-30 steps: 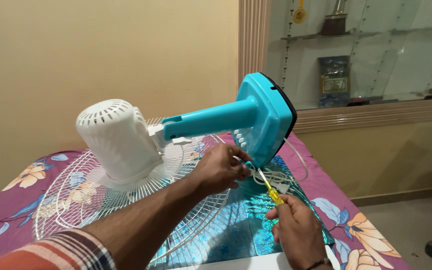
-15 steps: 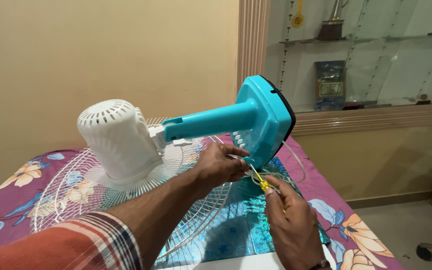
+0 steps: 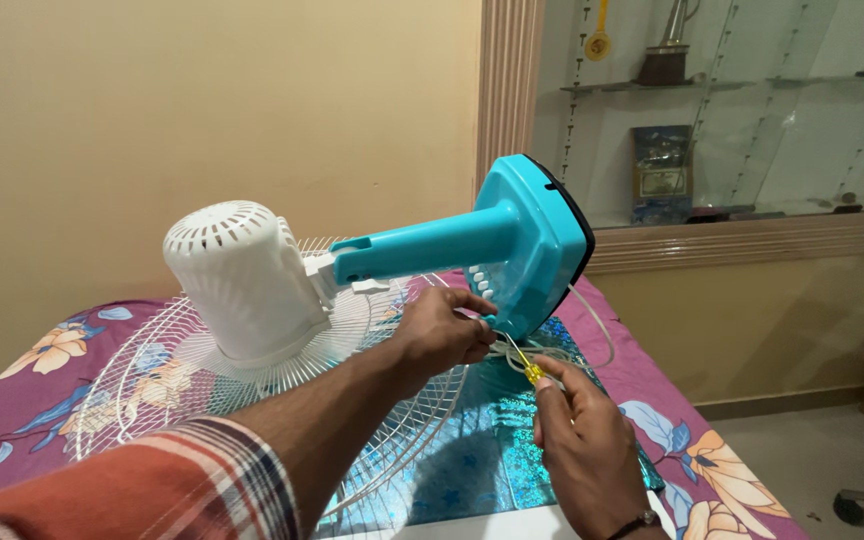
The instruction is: The person disassembles a small table fan by removing the power cord, detaching the motor housing, and unscrewing the front grille. The components are placed on the bed.
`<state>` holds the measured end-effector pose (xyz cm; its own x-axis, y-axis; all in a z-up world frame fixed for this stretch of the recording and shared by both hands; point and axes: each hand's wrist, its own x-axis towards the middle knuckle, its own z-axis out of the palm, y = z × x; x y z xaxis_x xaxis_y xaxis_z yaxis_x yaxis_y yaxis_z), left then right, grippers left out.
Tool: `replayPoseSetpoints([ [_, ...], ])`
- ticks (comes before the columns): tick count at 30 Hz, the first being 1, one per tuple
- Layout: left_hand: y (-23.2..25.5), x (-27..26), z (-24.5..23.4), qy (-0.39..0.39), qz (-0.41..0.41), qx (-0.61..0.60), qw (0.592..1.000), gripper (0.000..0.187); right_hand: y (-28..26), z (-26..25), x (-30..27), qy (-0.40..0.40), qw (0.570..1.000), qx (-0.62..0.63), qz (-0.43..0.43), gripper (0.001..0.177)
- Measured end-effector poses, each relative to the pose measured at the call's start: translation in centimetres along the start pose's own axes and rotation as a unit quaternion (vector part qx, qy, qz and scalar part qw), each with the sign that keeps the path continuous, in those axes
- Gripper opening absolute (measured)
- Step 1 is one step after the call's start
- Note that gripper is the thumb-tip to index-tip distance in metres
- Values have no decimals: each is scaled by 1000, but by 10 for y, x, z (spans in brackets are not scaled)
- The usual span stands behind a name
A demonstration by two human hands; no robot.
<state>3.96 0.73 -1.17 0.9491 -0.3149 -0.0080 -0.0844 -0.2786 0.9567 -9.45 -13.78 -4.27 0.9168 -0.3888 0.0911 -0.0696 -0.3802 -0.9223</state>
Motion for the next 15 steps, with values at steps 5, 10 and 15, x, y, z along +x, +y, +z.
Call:
replayPoseSetpoints([
  [5,6,-9,-6,-12,31,-72,997,37,37,-2,13,-47,998,-39,34,47],
  [10,12,-19,-23,89,78,100,988,34,77,5,34,-62,991,-113,27,32],
  [15,7,-28,-36,124,183,299,928,25,99,16,56,-35,975,-216,-47,28],
])
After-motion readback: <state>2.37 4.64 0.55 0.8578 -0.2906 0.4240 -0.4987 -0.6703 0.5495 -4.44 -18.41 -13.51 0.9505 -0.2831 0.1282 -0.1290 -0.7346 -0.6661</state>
